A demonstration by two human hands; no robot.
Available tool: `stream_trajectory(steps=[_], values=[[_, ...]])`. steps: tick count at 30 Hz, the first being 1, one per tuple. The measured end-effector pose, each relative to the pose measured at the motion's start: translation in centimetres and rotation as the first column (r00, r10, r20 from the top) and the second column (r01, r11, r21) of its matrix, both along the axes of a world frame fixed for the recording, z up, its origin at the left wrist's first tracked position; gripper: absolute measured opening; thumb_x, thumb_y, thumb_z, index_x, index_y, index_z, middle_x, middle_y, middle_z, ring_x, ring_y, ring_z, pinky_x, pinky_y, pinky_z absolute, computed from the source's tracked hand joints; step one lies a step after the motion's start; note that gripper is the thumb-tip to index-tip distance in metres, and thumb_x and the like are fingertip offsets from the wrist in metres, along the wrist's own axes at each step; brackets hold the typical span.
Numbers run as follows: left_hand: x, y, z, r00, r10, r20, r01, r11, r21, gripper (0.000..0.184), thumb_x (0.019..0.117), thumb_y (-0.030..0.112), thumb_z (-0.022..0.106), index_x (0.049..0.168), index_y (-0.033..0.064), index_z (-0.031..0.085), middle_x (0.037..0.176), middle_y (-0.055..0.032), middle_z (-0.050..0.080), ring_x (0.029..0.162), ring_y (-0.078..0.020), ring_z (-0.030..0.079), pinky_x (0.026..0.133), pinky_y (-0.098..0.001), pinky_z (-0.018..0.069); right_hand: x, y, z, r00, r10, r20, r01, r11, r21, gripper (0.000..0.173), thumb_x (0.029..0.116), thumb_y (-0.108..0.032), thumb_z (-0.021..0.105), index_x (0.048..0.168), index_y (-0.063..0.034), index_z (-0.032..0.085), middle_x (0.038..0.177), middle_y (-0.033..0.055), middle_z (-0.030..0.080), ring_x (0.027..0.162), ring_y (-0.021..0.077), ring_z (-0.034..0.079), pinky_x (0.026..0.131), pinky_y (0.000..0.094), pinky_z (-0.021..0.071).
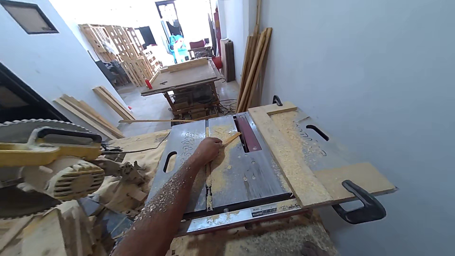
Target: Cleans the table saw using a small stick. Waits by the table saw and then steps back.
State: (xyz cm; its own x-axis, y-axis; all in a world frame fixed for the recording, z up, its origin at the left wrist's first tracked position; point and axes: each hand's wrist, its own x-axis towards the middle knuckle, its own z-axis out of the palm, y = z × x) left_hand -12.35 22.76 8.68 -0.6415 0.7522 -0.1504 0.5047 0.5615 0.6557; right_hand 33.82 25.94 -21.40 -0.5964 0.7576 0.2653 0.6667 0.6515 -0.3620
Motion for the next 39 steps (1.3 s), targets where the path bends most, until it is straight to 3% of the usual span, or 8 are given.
stream_trajectory(steps=[7, 11, 16, 18, 22, 27, 32, 39], values=[[-0.3, -0.1, 0.4, 0.999, -0.022, -0.025, 0.021, 0.999, -0.035, 0.029, 0.1071, 0.026, 0.05, 0.117, 0.0108, 0.073, 0.093, -0.0116, 0.069, 0.081, -0.0235, 0.063, 0.075, -0.0473, 0.0511, 0.0, -0.2, 0.3, 0.999, 0.008, -0.038, -0.009, 1.0, -0.025, 0.028, 0.0922, -0.038, 0.063, 0.091, -0.0132, 0.077, 0.117, 0.0091, 0.074, 0.104, 0.0319, 0.07, 0.089, 0.0495, 0.0555], [0.3, 0.1, 4.9, 0.957, -0.176, -0.231, 0.123, 0.966, -0.228, 0.032, 0.108, 0.028, 0.05, 0.113, 0.0076, 0.074, 0.098, -0.0165, 0.071, 0.091, -0.0328, 0.067, 0.084, -0.0581, 0.0522, -0.1, -0.6, 2.3, 1.0, -0.021, -0.006, 0.021, 0.993, -0.12, 0.03, 0.0965, -0.036, 0.061, 0.101, -0.012, 0.077, 0.124, 0.0099, 0.073, 0.117, 0.0341, 0.067, 0.102, 0.0521, 0.0494], [2.1, 2.7, 9.1, 0.887, -0.301, -0.351, 0.128, 0.889, -0.439, 0.025, 0.1048, 0.025, 0.054, 0.117, 0.0205, 0.076, 0.099, -0.0099, 0.073, 0.09, -0.0276, 0.068, 0.08, -0.0553, 0.0539, 0.1, -0.6, 0.8, 0.996, -0.04, -0.08, 0.033, 0.996, -0.08, 0.028, 0.0903, -0.038, 0.068, 0.093, -0.0119, 0.079, 0.119, 0.0089, 0.073, 0.113, 0.0351, 0.067, 0.097, 0.0536, 0.0528], [2.6, 3.9, 9.7, 0.882, -0.319, -0.348, 0.129, 0.872, -0.472, 0.021, 0.1031, 0.023, 0.057, 0.112, 0.0219, 0.077, 0.091, -0.0075, 0.072, 0.076, -0.0233, 0.066, 0.072, -0.0499, 0.0546, 0.2, -0.7, 0.9, 0.998, -0.054, -0.03, 0.051, 0.995, -0.087, 0.033, 0.092, -0.042, 0.065, 0.094, -0.0121, 0.079, 0.12, 0.0085, 0.073, 0.116, 0.0353, 0.066, 0.1, 0.0548, 0.0518], [2.8, 6.4, 10.9, 0.849, -0.368, -0.379, 0.092, 0.809, -0.581, 0.02, 0.1013, 0.028, 0.061, 0.102, 0.0175, 0.079, 0.08, -0.0065, 0.07, 0.07, -0.0221, 0.065, 0.068, -0.0494, 0.0535, 0.1, -0.6, 1.4, 0.999, -0.054, 0.0, 0.054, 0.991, -0.121, 0.034, 0.0927, -0.043, 0.065, 0.093, -0.0116, 0.079, 0.121, 0.0089, 0.074, 0.115, 0.0358, 0.067, 0.097, 0.055, 0.0528], [3.8, 9.2, 11.9, 0.744, -0.502, -0.442, 0.062, 0.71, -0.701, 0.019, 0.0967, 0.027, 0.066, 0.093, 0.0153, 0.08, 0.083, -0.0087, 0.07, 0.081, -0.0268, 0.067, 0.071, -0.0535, 0.0535, 0.0, -0.3, 1.1, 0.997, -0.003, -0.075, 0.001, 1.0, -0.025, 0.027, 0.0918, -0.037, 0.066, 0.085, -0.0122, 0.076, 0.113, 0.0092, 0.075, 0.108, 0.0303, 0.07, 0.093, 0.0505, 0.0552], [9.2, 10.0, 12.9, 0.677, -0.623, -0.392, 0.051, 0.571, -0.819, 0.028, 0.0979, 0.018, 0.063, 0.073, 0.0047, 0.065, 0.082, -0.015, 0.064, 0.082, -0.0334, 0.064, 0.069, -0.0537, 0.0503, 0.2, 0.0, 0.7, 0.998, 0.036, -0.053, -0.038, 0.998, -0.04, 0.03, 0.0936, -0.038, 0.064, 0.087, -0.011, 0.077, 0.115, 0.0112, 0.075, 0.112, 0.0316, 0.07, 0.096, 0.0517, 0.0544], [11.8, 10.6, 12.0, 0.61, -0.761, -0.223, 0.177, 0.405, -0.897, 0.021, 0.098, 0.014, 0.062, 0.08, 0.0033, 0.064, 0.081, -0.0123, 0.062, 0.078, -0.0286, 0.064, 0.067, -0.0483, 0.052, 0.3, 0.4, 1.7, 0.998, 0.047, -0.035, -0.05, 0.993, -0.105, 0.031, 0.0947, -0.038, 0.061, 0.088, -0.0114, 0.077, 0.117, 0.0111, 0.075, 0.116, 0.0316, 0.069, 0.099, 0.0523, 0.0527]])
